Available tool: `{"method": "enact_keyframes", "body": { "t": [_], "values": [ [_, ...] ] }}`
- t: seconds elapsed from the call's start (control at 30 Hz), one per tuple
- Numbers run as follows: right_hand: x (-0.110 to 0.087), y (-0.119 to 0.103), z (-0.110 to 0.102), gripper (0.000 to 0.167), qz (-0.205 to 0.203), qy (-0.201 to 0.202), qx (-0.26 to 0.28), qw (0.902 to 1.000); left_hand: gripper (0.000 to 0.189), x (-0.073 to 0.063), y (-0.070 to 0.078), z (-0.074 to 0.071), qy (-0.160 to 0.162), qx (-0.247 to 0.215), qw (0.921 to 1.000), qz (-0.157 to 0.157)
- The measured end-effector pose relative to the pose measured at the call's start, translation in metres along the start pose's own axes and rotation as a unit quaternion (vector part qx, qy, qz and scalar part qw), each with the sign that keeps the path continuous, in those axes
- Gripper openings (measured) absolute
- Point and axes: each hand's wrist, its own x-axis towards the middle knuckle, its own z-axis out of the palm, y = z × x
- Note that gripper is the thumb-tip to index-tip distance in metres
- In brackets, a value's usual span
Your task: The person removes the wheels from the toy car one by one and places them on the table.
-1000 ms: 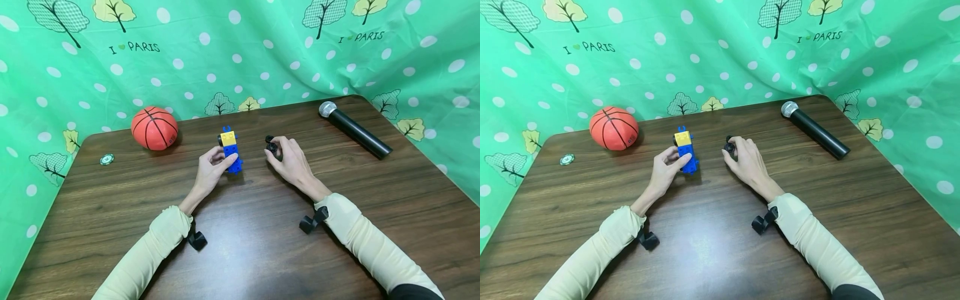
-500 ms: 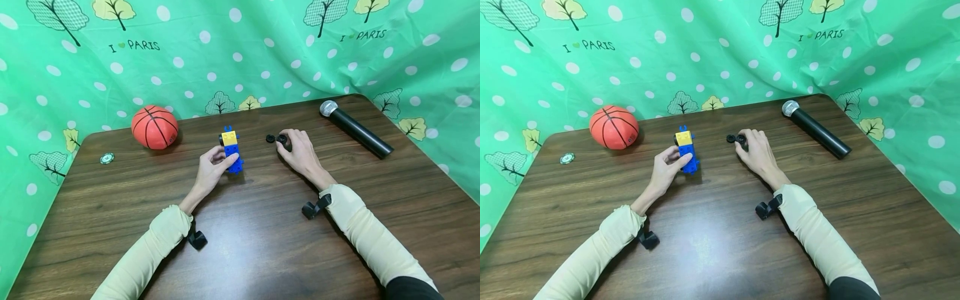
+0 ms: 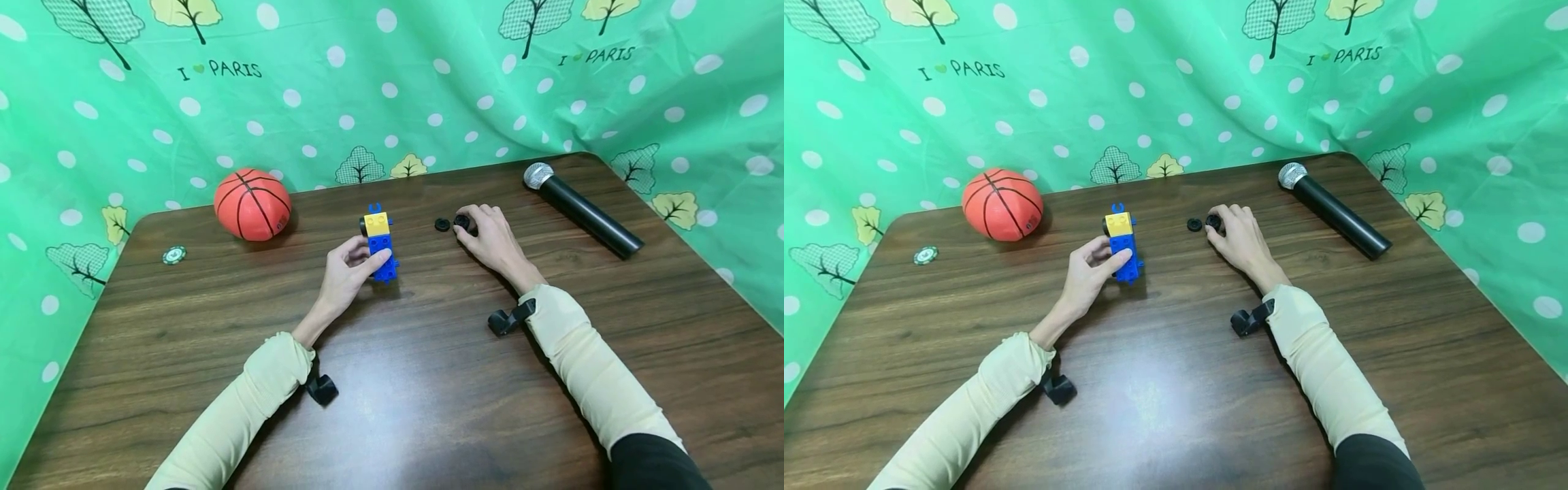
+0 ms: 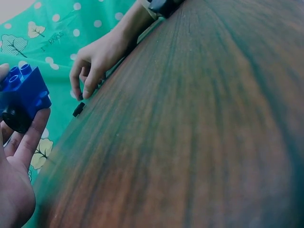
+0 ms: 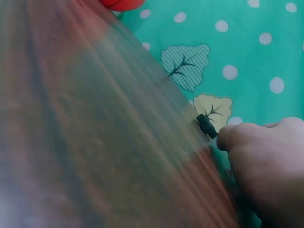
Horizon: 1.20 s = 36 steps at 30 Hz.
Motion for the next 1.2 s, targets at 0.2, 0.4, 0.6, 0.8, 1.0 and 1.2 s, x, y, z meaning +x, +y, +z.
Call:
{"method": "enact_keyframes", "body": {
  "t": [0.2, 0.4, 0.6, 0.8, 1.0, 1.2],
  "values": [
    [0.002, 0.002, -0.002, 0.030, 0.025, -0.028, 0.012, 0.9992, 0.030, 0.001, 0.001, 0.002, -0.003, -0.007, 1.0000, 0.002],
    [0.001, 0.000, -0.004, 0.033, 0.040, -0.046, 0.027, 0.9978, 0.029, 0.000, 0.002, 0.004, -0.003, -0.007, 1.0000, -0.002],
    [0.000, 0.001, -0.005, 0.035, 0.038, -0.047, 0.031, 0.9977, 0.029, -0.001, 0.001, 0.004, -0.008, -0.008, 0.9999, -0.002],
    [-0.001, -0.002, -0.007, 0.038, 0.045, -0.041, 0.044, 0.9972, 0.029, 0.000, 0.003, 0.004, -0.016, -0.002, 0.9998, -0.008],
    [-0.007, -0.017, -0.007, 0.030, 0.010, 0.019, 0.089, 0.9958, 0.030, 0.000, 0.003, 0.002, -0.040, 0.005, 0.9991, -0.009],
    [-0.015, -0.060, 0.001, 0.026, -0.056, 0.030, 0.180, 0.9816, 0.028, -0.002, 0.004, 0.000, -0.069, 0.029, 0.9972, -0.005]
  ]
}}
